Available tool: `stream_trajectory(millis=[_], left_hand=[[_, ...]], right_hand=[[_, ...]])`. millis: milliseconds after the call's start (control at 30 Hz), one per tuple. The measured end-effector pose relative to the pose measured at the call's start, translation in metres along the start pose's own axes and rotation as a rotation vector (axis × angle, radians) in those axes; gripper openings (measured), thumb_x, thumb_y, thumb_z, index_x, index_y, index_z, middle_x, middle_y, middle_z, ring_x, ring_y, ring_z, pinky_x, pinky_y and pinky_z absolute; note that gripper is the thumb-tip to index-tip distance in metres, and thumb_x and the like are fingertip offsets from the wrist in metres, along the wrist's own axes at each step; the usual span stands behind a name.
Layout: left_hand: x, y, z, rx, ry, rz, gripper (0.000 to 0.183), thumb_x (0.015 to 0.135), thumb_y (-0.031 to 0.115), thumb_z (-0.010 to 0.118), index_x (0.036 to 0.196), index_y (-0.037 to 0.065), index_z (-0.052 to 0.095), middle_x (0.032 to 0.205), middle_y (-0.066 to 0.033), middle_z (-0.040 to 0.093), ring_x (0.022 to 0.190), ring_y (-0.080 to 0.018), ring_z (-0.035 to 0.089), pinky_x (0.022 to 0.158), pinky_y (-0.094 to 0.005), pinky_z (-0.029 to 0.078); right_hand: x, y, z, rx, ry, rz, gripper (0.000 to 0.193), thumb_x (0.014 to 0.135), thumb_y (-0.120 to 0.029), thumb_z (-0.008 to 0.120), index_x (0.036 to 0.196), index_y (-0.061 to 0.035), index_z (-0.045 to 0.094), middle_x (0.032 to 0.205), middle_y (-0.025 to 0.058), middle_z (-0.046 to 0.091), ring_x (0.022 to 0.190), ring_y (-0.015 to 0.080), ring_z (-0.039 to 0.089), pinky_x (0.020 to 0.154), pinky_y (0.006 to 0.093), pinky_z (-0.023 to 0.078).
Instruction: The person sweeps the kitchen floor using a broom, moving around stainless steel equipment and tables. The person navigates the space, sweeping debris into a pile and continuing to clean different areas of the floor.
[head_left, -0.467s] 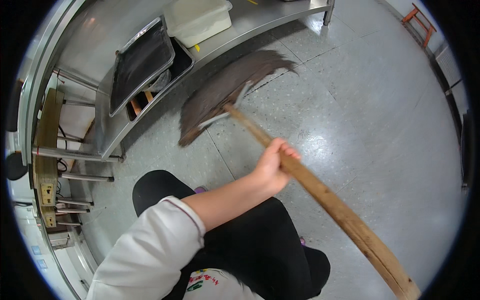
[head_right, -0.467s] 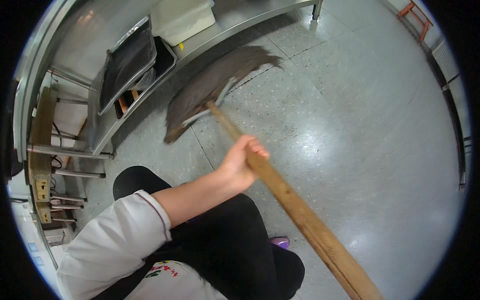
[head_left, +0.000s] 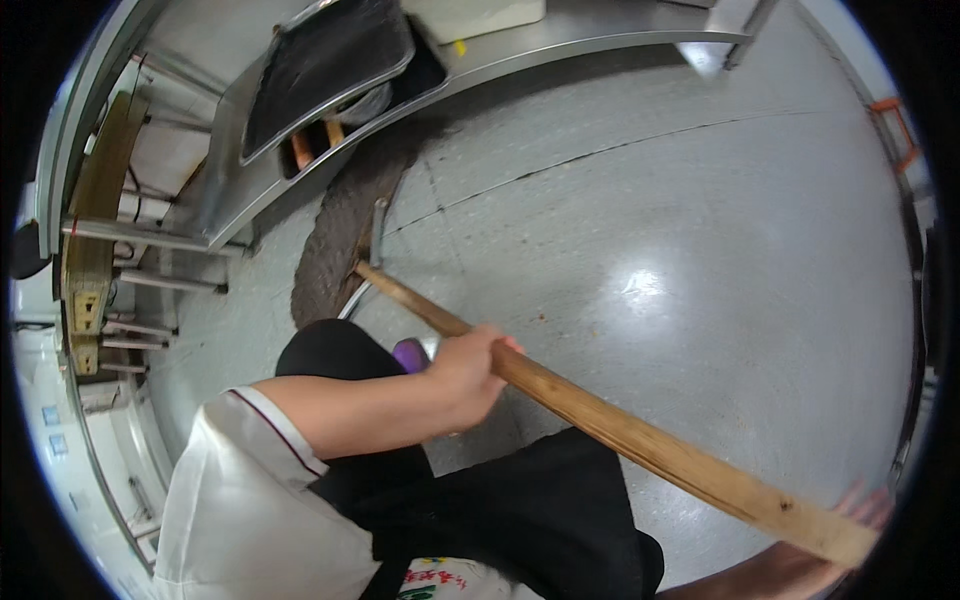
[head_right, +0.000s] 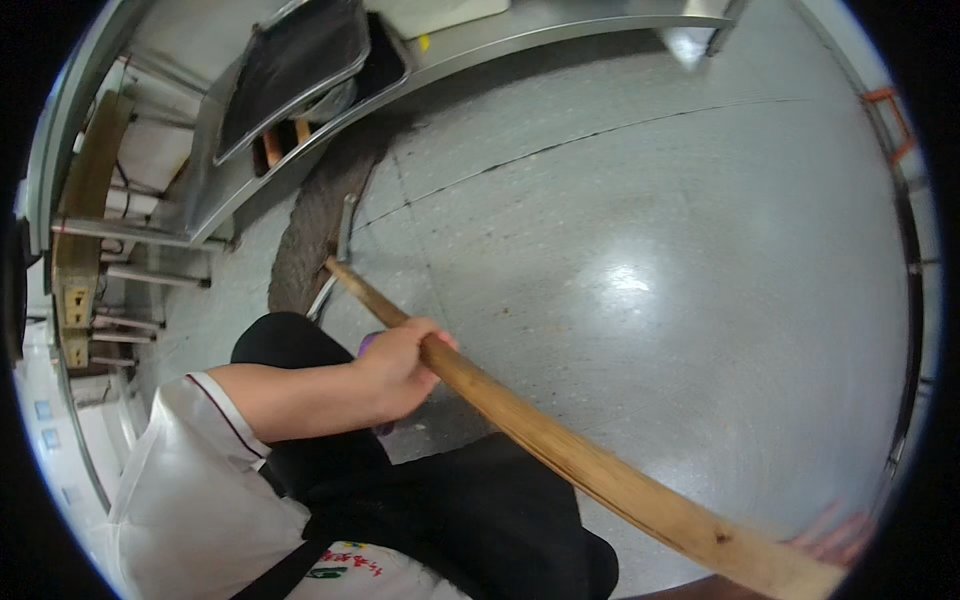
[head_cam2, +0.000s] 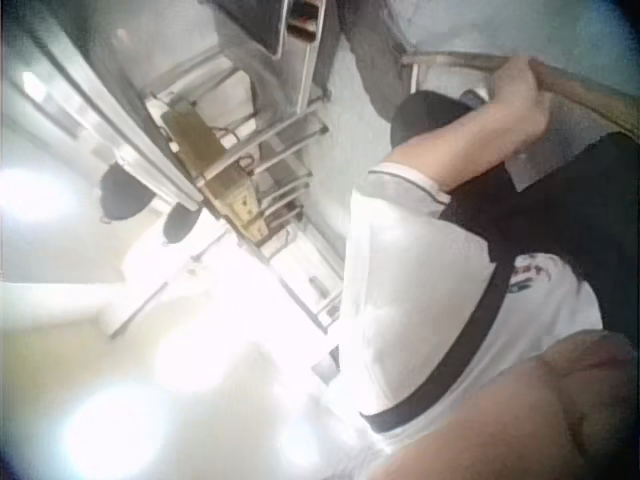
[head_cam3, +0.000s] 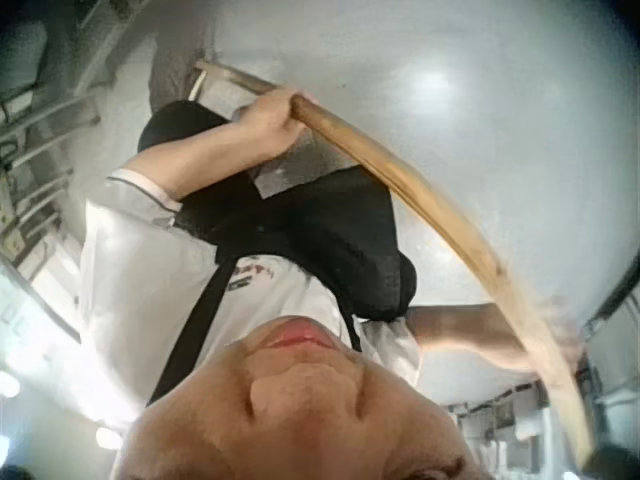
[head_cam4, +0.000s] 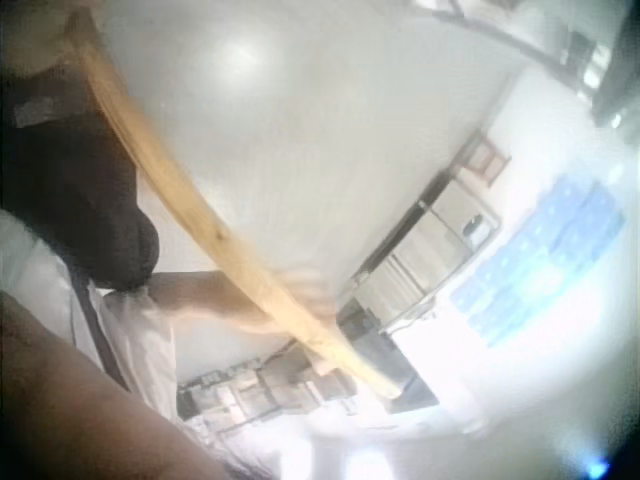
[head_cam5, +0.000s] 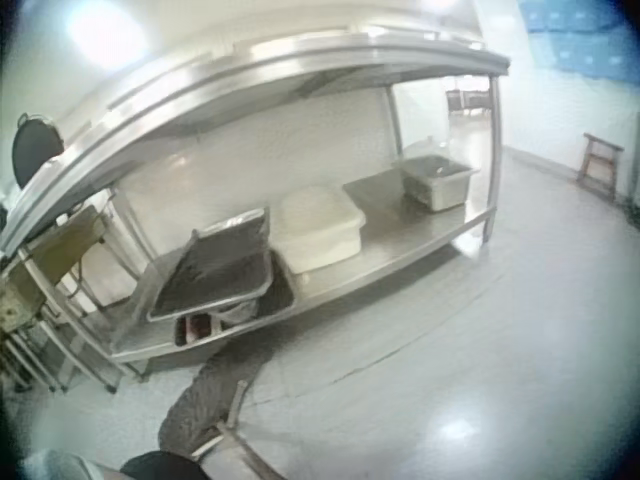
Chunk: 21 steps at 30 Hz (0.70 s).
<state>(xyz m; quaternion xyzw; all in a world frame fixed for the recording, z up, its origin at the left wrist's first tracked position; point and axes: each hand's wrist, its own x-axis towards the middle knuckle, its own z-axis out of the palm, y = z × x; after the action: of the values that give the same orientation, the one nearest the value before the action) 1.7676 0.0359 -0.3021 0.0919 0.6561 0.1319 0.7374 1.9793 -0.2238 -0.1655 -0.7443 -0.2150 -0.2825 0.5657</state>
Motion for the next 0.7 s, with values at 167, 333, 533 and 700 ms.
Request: stream_trajectory(millis=[167, 333, 533, 700], left_hand=[[0.008, -0.005, 0.016, -0.040, 0.059, -0.037, 0.013, 0.090, 0.011, 0.051, 0.080, 0.003, 0.050, 0.082, -0.0089, 0.055, 0.082, -0.0193, 0.055, 0.081, -0.0310, 0.045], [0.011, -0.014, 0.017, 0.000, 0.076, -0.021, 0.014, 0.089, 0.013, 0.052, 0.080, 0.004, 0.050, 0.080, -0.0086, 0.055, 0.080, -0.0190, 0.056, 0.078, -0.0307, 0.047], [0.012, -0.012, 0.017, -0.001, 0.069, -0.054, 0.013, 0.091, 0.014, 0.053, 0.084, 0.003, 0.050, 0.079, -0.0082, 0.054, 0.077, -0.0201, 0.056, 0.074, -0.0300, 0.049], [0.009, -0.030, -0.011, -0.086, 0.037, -0.001, 0.013, 0.093, 0.014, 0.053, 0.085, 0.004, 0.050, 0.077, -0.0070, 0.053, 0.074, -0.0196, 0.055, 0.069, -0.0318, 0.050]], right_hand=[[-0.140, -0.017, 0.057, -0.055, -0.503, 0.367, 0.088, 0.080, -0.050, 0.068, 0.144, -0.0073, 0.024, 0.147, 0.0216, 0.029, 0.140, 0.0380, 0.024, 0.113, 0.0579, 0.019], [-0.163, -0.002, 0.086, 0.081, -0.722, 0.188, 0.063, 0.084, -0.050, 0.063, 0.121, -0.0032, 0.041, 0.135, 0.0218, 0.044, 0.134, 0.0440, 0.031, 0.112, 0.0597, 0.017], [-0.158, -0.003, 0.083, 0.256, -0.518, 0.516, 0.042, 0.086, -0.043, 0.061, 0.096, -0.0035, 0.054, 0.106, 0.0140, 0.059, 0.104, 0.0314, 0.060, 0.103, 0.0592, 0.033], [-0.143, -0.038, 0.052, 0.222, -0.528, 0.765, 0.027, 0.084, -0.027, 0.066, 0.097, -0.0037, 0.058, 0.111, 0.0151, 0.061, 0.121, 0.0341, 0.051, 0.106, 0.0520, 0.031]])
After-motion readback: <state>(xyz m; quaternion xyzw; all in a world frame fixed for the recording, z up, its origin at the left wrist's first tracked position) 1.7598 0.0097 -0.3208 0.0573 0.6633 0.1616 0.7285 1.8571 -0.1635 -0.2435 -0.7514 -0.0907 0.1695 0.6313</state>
